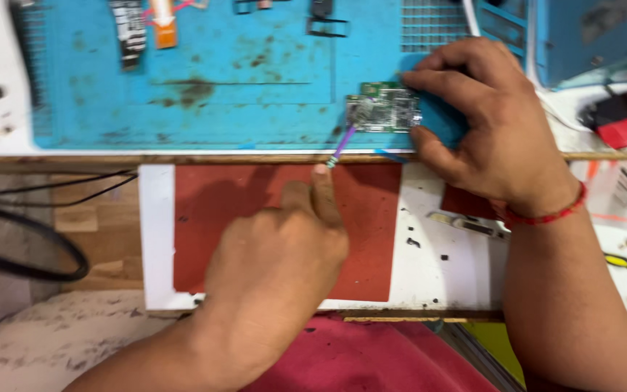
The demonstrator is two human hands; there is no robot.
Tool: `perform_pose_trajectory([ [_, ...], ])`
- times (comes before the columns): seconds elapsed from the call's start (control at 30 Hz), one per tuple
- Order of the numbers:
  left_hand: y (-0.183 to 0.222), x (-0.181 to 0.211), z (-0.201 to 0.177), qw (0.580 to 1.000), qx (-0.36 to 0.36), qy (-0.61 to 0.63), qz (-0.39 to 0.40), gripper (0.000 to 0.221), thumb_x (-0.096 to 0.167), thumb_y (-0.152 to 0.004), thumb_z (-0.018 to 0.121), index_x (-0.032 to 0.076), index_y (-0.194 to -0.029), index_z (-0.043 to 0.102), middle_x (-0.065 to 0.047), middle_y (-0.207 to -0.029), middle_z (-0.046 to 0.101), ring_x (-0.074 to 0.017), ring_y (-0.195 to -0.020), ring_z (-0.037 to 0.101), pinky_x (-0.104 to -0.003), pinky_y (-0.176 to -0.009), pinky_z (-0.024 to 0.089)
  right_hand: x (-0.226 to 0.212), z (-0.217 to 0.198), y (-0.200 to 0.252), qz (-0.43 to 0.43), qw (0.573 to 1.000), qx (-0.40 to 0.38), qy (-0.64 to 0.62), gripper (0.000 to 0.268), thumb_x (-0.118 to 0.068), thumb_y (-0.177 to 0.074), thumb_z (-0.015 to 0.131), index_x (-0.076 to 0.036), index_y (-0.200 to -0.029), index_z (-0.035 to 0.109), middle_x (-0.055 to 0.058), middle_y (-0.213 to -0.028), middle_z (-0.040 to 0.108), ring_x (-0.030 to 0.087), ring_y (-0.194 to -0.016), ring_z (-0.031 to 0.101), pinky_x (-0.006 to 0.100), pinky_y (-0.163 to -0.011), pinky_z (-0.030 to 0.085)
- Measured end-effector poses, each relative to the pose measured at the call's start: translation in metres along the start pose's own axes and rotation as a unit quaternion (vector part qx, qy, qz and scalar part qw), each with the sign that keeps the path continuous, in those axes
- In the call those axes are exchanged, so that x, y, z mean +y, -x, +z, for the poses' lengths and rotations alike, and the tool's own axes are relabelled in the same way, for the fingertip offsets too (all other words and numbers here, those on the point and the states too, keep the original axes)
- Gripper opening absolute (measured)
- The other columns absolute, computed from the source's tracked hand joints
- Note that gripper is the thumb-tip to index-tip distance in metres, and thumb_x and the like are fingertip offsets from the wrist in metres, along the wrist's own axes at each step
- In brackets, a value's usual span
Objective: The person cleans a small circuit board by applying a liquid with a thin brush and scrubbing the electronic components on its surface.
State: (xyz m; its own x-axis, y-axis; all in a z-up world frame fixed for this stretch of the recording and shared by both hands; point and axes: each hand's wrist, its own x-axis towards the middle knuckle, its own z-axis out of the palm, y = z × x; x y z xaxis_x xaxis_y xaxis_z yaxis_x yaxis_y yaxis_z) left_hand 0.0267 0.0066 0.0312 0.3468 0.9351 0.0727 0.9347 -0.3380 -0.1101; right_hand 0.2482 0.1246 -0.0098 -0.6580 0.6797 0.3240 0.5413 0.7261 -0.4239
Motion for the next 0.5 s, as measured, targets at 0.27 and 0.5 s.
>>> perform_pose_trajectory([
  [0.27,0.004,-0.005,-0.004,0.999,-0.051,0.015,0.000,0.031,0.008,-0.095,0.058,-0.009,-0.119,0.068,-0.009,-0.070,0.068,-0.0188,-0.045,0.067,-0.032,-0.033,0.050,-0.001,0.001,-0.004,0.010,1.000,-0.007,0.002,0.046,-0.012,-0.079,0.080,-0.002,-0.123,0.071,0.015,-0.122,0.061,0.035,-0.113,0.059,0.045,-0.101,0.050],
  [0.5,-0.018,-0.002,0.013,0.999,-0.028,-0.017,-0.004,0.018,0.005,-0.109,0.054,-0.005,-0.106,0.069,-0.013,-0.077,0.069,-0.0197,-0.052,0.069,-0.030,-0.040,0.051,-0.004,0.000,-0.002,0.028,1.000,-0.010,0.004,0.046,-0.011,-0.083,0.078,-0.004,-0.128,0.071,0.014,-0.129,0.061,0.035,-0.120,0.059,0.044,-0.105,0.051],
])
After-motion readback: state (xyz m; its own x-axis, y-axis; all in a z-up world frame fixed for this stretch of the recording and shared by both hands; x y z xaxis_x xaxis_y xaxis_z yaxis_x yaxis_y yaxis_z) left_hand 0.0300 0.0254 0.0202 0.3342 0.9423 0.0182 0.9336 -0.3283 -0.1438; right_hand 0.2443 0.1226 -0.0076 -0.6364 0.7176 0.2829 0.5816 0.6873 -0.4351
